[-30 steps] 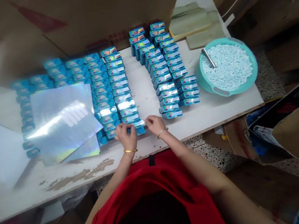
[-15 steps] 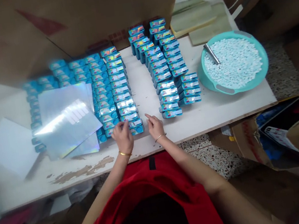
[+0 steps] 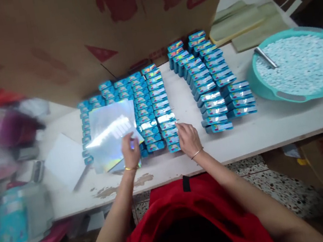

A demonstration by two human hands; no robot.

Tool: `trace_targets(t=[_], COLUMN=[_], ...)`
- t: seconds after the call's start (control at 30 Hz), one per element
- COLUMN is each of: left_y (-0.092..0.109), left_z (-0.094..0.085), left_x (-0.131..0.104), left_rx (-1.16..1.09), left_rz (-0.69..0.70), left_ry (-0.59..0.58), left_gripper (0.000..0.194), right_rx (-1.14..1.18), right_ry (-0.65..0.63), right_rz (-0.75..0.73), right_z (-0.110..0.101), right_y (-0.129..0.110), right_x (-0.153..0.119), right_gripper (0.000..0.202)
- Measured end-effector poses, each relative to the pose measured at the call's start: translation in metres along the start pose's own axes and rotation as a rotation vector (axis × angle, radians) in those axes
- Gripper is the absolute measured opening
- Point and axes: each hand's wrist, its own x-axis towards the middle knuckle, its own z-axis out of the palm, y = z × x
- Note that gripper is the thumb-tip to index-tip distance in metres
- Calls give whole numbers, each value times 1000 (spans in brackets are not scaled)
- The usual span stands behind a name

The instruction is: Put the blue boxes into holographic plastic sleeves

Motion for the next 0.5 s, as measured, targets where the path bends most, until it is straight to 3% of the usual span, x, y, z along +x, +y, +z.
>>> trace_targets(t=[0.1, 0.17, 0.23, 0.37, 0.5], left_y=[-70, -104, -124, -135, -140], left_z=[-46, -62, -66, -59, -55], left_x=[47, 72, 88, 92, 81], left_rx=[116, 196, 276, 414, 435], left_rz=[-99, -113, -115, -99, -21], left_ry=[105, 39, -98, -288, -219], left_gripper=[33, 34, 31, 26, 27], right_rx=[81, 77, 44, -39, -50], right_ry=[-64, -181, -288, -378, -360], right_rz=[-213, -318, -372, -356, -342], right_z=[29, 61, 93, 135, 139], right_y=[-78, -126, -159, -178, -173], right_x=[47, 77, 100, 118, 116], right_gripper=[45, 45, 44, 42, 39])
